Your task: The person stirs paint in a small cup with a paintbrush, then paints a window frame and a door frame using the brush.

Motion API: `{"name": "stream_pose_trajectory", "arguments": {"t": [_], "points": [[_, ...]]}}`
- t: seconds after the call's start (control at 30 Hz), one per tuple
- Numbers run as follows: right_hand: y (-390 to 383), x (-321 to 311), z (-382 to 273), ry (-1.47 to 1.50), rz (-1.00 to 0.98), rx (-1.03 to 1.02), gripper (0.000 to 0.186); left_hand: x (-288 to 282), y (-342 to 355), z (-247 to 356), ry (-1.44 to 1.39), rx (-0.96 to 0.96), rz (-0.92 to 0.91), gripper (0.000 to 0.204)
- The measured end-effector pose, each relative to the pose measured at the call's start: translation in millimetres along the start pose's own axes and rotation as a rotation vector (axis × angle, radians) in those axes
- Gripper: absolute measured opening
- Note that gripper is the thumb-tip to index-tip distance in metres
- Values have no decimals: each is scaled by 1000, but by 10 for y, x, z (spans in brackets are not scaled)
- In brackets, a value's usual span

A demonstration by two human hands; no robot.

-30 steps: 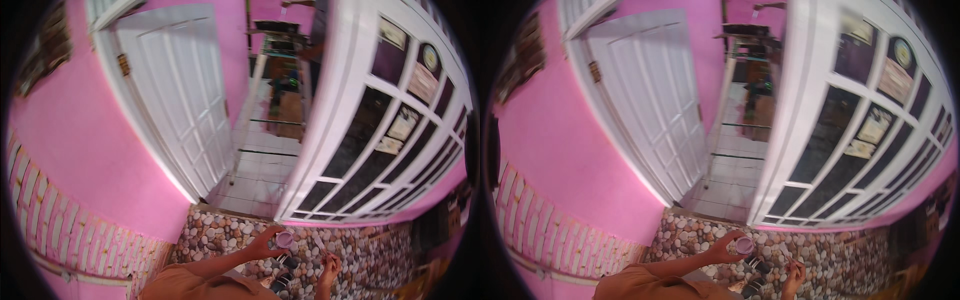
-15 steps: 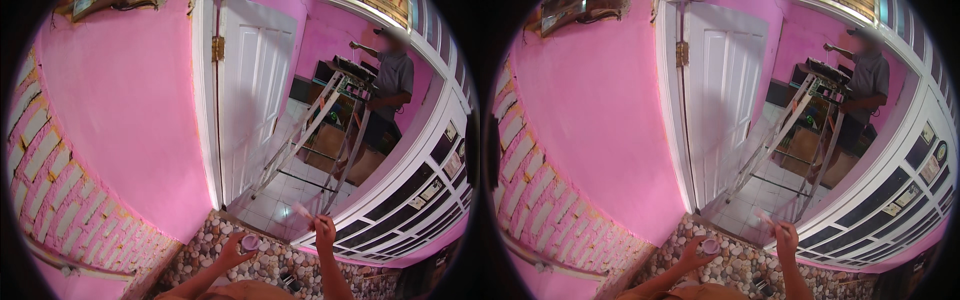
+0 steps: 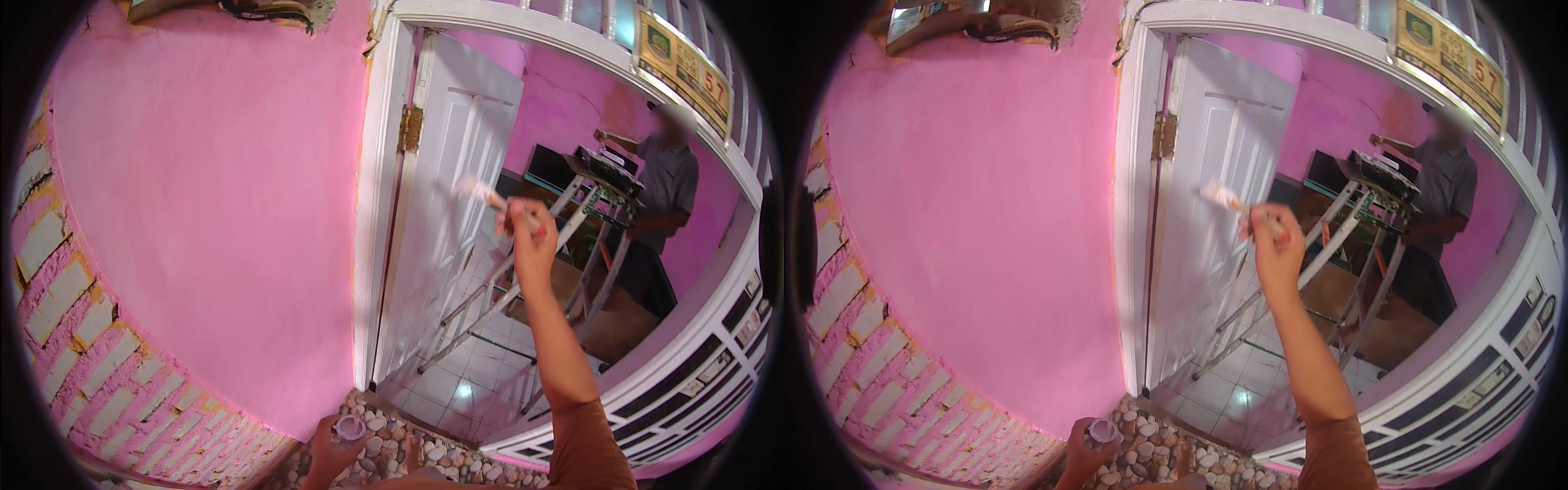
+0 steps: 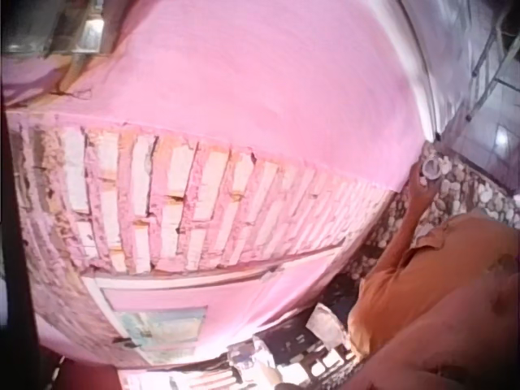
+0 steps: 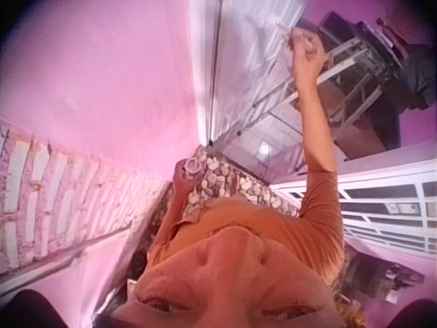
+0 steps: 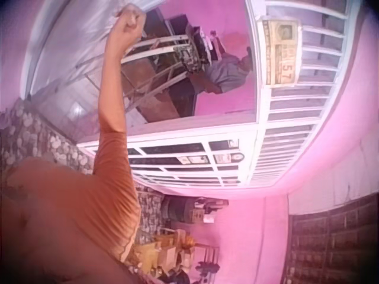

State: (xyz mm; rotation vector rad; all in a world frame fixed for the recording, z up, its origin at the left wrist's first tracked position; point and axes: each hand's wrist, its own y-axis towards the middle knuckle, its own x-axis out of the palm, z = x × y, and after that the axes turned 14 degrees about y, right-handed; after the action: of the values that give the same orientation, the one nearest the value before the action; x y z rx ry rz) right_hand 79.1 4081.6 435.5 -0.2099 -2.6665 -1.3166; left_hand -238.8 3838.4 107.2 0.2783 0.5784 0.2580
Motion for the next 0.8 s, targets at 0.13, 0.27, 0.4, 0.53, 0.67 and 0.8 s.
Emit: {"name": "stream_pose_trajectory", "arguments": {"t": [0.13,0.27,0.4,0.53,0.67,0.8], "points": [[1041,296,130,35,-50,-145,22,95,296,154,85,-36,100,60],[1818,582,232,11,-127,-272,25,256,507,248,116,-106,165,71],[2341,778,329,37,-151,-323,24,401,681,384,107,-130,219,69],[2574,964,433,-5,-134,-350,23,532,778,283,-31,-250,226,68],[2697,1091,486,-32,-116,-371,23,429,884,274,-9,-218,222,67],[2771,1187,485,-112,-99,-430,23,347,889,50,160,-178,241,66]]}}
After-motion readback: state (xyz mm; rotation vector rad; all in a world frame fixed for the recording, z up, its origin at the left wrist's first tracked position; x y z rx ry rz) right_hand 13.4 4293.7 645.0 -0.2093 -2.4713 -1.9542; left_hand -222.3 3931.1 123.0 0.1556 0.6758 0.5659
